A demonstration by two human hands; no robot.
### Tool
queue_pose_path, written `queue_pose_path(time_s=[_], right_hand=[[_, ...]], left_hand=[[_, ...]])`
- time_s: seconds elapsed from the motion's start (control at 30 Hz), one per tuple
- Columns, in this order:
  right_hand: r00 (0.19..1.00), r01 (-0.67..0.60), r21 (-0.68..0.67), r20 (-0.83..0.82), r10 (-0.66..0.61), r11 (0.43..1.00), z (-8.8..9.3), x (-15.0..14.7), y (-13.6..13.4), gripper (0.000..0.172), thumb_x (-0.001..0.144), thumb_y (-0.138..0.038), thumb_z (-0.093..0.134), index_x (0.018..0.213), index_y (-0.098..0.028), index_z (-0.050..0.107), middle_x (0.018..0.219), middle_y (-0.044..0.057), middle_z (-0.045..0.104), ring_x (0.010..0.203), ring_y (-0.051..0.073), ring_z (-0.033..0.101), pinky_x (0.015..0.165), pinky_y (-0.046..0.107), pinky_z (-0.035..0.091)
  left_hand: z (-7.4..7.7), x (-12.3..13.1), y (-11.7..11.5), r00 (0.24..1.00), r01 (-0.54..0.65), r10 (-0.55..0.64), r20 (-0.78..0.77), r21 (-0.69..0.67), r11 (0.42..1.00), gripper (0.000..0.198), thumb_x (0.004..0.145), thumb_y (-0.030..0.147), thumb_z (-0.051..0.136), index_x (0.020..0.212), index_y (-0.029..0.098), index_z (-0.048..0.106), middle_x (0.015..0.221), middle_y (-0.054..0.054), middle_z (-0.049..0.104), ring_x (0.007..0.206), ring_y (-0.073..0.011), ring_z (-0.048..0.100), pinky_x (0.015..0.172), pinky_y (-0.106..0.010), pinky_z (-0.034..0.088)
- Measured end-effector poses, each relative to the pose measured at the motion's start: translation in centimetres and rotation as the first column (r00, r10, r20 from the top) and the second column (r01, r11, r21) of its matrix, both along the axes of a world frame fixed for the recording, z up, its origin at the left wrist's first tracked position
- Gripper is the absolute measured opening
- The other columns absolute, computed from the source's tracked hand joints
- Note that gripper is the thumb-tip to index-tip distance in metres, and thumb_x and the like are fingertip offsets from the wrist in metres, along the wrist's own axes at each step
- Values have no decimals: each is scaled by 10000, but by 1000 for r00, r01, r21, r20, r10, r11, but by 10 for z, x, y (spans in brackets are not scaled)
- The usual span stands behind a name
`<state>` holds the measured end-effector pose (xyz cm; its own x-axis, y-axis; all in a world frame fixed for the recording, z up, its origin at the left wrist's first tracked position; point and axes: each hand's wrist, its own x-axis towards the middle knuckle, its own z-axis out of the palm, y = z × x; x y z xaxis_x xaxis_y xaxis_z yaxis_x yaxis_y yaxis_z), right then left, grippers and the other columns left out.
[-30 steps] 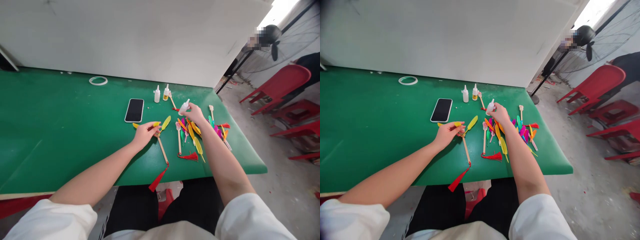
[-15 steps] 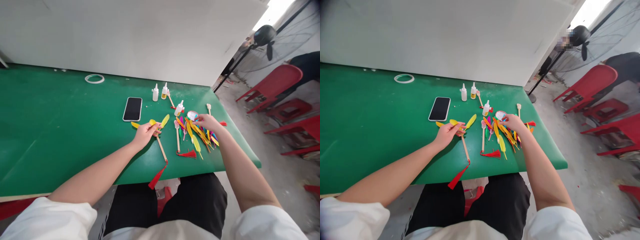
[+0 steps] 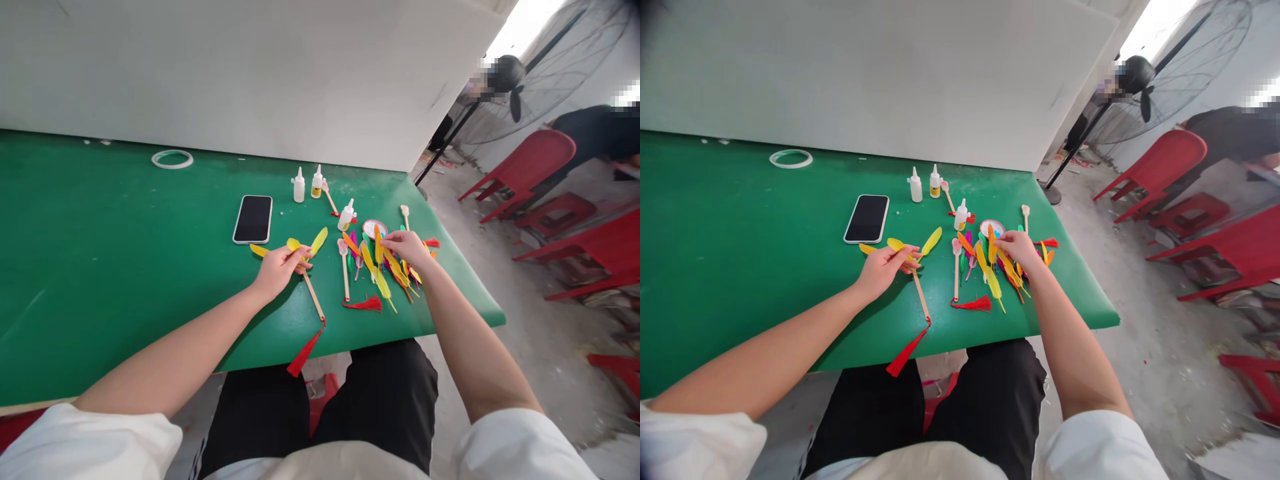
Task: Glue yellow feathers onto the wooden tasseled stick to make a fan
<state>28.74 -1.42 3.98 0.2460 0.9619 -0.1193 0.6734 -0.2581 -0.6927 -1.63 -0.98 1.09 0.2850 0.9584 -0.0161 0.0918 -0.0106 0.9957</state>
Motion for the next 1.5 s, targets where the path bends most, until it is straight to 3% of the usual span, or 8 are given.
queue_pose_path(time_s=[0.37, 0.6, 0.73, 0.83, 0.93, 1.1, 1.27, 1.5], right_hand=[[976, 73, 59, -209, -60, 996, 11, -9, -10, 224, 627, -378, 632, 655, -163, 572, 540, -23, 520, 466, 80, 463, 404, 197, 363], [915, 203, 221, -391, -104, 954, 17, 14, -19, 226, 636, -322, 635, 791, -198, 526, 619, -31, 546, 523, 82, 508, 428, 182, 397], [877, 255, 238, -465, -121, 937, 21, 21, -32, 279, 600, -304, 665, 814, -200, 519, 646, -33, 558, 529, 80, 523, 428, 177, 403], [883, 209, 242, -463, -77, 948, 26, -1, -42, 335, 605, -315, 661, 891, -209, 522, 658, -39, 565, 528, 85, 532, 422, 180, 410], [890, 113, 267, -455, 21, 957, 28, -45, -47, 305, 634, -303, 644, 903, -217, 528, 681, -43, 568, 532, 78, 526, 420, 173, 410], [858, -130, 229, -461, 225, 965, 20, -110, -44, 273, 671, -270, 601, 929, -228, 519, 665, -46, 503, 588, 99, 515, 415, 184, 454], [860, -152, 235, -448, 246, 960, 15, -122, -39, 254, 680, -272, 598, 914, -228, 508, 701, -33, 501, 629, 108, 519, 448, 204, 492], [842, -166, 224, -475, 257, 960, 15, -126, -42, 253, 676, -256, 612, 903, -223, 508, 704, -37, 503, 612, 99, 530, 477, 221, 509]], left_hand=[[2, 0, -1, 999, 23, -23, -25, -2, 1000, 438, 808, 481, 501, 1000, 102, 604, 920, -122, 678, 632, -148, 651, 511, -217, 500], [3, 0, -2, 998, 51, -52, -26, -21, 998, 411, 777, 472, 552, 973, 116, 613, 764, -75, 681, 473, -95, 572, 434, -195, 437], [4, 2, -4, 996, 87, -87, 4, -80, 993, 412, 770, 480, 560, 937, 109, 620, 777, -94, 688, 466, -97, 577, 413, -190, 434], [5, 6, -10, 985, 174, -168, 51, -158, 972, 432, 793, 478, 530, 998, 105, 606, 825, -118, 693, 489, -115, 605, 402, -192, 438], [7, 10, -18, 960, 280, -277, 46, -217, 935, 436, 799, 484, 519, 995, 106, 610, 859, -134, 695, 464, -116, 602, 334, -170, 374], [10, 13, -27, 922, 380, -385, 28, -248, 891, 390, 787, 467, 537, 914, 114, 642, 842, -114, 701, 370, -80, 544, 291, -156, 281], [12, 13, -28, 905, 407, -425, -9, -273, 872, 391, 809, 448, 511, 734, 92, 655, 401, -14, 565, 272, -55, 418, 289, -148, 215], [6, 12, -25, 911, 400, -412, 3, -239, 885, 401, 825, 447, 487, 800, 83, 654, 419, -12, 562, 313, -85, 478, 278, -151, 241]])
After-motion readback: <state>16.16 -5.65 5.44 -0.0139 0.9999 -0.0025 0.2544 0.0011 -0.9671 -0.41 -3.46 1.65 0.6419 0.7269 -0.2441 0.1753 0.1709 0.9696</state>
